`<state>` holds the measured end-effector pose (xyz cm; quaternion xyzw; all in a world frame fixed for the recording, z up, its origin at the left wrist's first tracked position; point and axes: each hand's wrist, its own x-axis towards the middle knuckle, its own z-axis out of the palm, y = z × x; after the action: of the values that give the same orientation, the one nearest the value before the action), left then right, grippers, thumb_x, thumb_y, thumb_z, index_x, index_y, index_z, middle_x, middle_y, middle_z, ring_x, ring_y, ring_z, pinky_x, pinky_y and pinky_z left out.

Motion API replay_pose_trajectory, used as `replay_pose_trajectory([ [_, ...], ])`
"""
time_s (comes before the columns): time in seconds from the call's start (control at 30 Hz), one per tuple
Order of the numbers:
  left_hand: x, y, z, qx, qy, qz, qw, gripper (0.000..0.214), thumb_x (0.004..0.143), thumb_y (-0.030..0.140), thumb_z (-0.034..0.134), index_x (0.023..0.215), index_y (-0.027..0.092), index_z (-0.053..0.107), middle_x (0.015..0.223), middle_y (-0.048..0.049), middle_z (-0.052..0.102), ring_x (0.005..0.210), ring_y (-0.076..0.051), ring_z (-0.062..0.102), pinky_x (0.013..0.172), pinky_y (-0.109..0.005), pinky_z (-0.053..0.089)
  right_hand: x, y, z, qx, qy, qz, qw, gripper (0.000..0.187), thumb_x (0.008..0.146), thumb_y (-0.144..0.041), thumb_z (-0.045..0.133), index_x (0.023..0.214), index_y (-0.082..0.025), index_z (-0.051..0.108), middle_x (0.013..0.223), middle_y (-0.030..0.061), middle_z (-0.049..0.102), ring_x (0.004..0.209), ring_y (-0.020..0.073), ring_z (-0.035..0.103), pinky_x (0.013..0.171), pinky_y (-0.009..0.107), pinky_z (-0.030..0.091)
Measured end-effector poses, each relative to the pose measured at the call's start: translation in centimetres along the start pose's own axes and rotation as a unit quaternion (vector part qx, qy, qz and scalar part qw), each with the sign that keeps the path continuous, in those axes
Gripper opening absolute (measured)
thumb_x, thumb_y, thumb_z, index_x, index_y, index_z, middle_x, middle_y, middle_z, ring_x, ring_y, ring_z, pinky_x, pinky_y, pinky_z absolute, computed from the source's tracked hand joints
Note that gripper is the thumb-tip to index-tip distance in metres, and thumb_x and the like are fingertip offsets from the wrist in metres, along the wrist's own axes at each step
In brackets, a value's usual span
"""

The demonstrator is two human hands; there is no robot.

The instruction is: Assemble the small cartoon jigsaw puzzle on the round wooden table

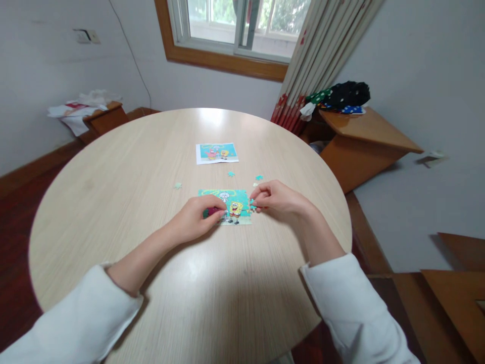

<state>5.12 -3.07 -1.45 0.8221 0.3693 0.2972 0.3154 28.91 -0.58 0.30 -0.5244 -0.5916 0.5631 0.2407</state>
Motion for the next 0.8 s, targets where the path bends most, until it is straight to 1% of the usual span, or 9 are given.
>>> replay_pose_trajectory([
  [0.07,-0.19,0.09,-0.12,0.056,-0.041,0.051,0.996,0.025,0.086,0.028,0.049,0.099,0.018,0.068,0.11,-0.0108,0.066,0.104,-0.021,0.059,0.092,-0.039,0.045,-0.09,0.12,-0.74,-0.011,-0.009,0.034,0.999,0.009,0.064,-0.01,0.068,0.067,-0.014,0.06,0.052,0.0005,0.062,0.05,0.0097,0.057,0.049,0.02,0.042],
  [0.13,-0.38,0.1,-0.14,0.115,-0.086,0.081,0.986,0.033,0.087,0.033,0.049,0.113,0.02,0.064,0.127,-0.0119,0.058,0.12,-0.025,0.05,0.102,-0.045,0.037,-0.1,0.17,-0.96,-0.017,-0.023,0.057,0.998,0.009,0.064,-0.01,0.069,0.066,-0.013,0.061,0.054,0.0013,0.063,0.05,0.0095,0.057,0.049,0.02,0.043],
  [0.2,-0.56,0.01,-0.1,0.165,-0.133,0.087,0.973,0.041,0.088,0.039,0.048,0.125,0.022,0.057,0.137,-0.0122,0.05,0.13,-0.028,0.041,0.108,-0.051,0.028,-0.07,0.2,-0.84,-0.017,-0.036,0.069,0.997,0.009,0.064,-0.011,0.069,0.068,-0.013,0.062,0.055,0.0011,0.063,0.051,0.0094,0.058,0.051,0.02,0.045],
  [0.3,-0.78,-0.26,0.05,0.21,-0.177,0.075,0.958,0.047,0.091,0.044,0.043,0.133,0.024,0.049,0.145,-0.0122,0.04,0.136,-0.03,0.031,0.11,-0.055,0.019,-0.05,0.21,-0.63,-0.016,-0.051,0.076,0.996,0.01,0.065,-0.013,0.071,0.069,-0.014,0.062,0.055,0.0006,0.064,0.051,0.0093,0.058,0.053,0.021,0.047],
  [0.37,-0.88,-0.42,0.16,0.223,-0.188,0.072,0.954,0.048,0.091,0.045,0.042,0.134,0.025,0.047,0.148,-0.0117,0.036,0.138,-0.03,0.027,0.11,-0.055,0.017,-0.09,0.16,-0.62,-0.021,-0.059,0.075,0.995,0.011,0.065,-0.014,0.072,0.07,-0.014,0.062,0.055,0.0003,0.064,0.052,0.0093,0.059,0.053,0.021,0.048],
  [0.5,-0.94,-0.55,0.29,0.228,-0.194,0.068,0.952,0.048,0.091,0.046,0.041,0.135,0.026,0.047,0.15,-0.0116,0.032,0.139,-0.03,0.025,0.111,-0.055,0.016,-0.14,-0.06,-0.73,-0.033,-0.069,0.072,0.995,0.014,0.065,-0.016,0.074,0.073,-0.013,0.062,0.054,-0.0007,0.064,0.051,0.0088,0.058,0.053,0.02,0.048],
  [0.63,-0.93,-0.57,0.3,0.22,-0.193,0.068,0.954,0.049,0.091,0.045,0.043,0.135,0.025,0.048,0.15,-0.0136,0.032,0.139,-0.031,0.025,0.11,-0.056,0.016,-0.01,-0.08,-0.72,-0.036,-0.07,0.072,0.994,0.016,0.064,-0.017,0.075,0.072,-0.013,0.062,0.053,-0.001,0.063,0.05,0.0087,0.058,0.051,0.02,0.048],
  [0.8,-0.92,-0.5,0.27,0.222,-0.194,0.064,0.953,0.049,0.089,0.044,0.046,0.135,0.025,0.048,0.15,-0.0132,0.032,0.139,-0.032,0.025,0.111,-0.056,0.016,0.13,-0.03,-0.49,-0.042,-0.068,0.075,0.994,0.017,0.063,-0.018,0.077,0.068,-0.013,0.061,0.051,-0.0011,0.062,0.049,0.0082,0.057,0.048,0.019,0.047],
])
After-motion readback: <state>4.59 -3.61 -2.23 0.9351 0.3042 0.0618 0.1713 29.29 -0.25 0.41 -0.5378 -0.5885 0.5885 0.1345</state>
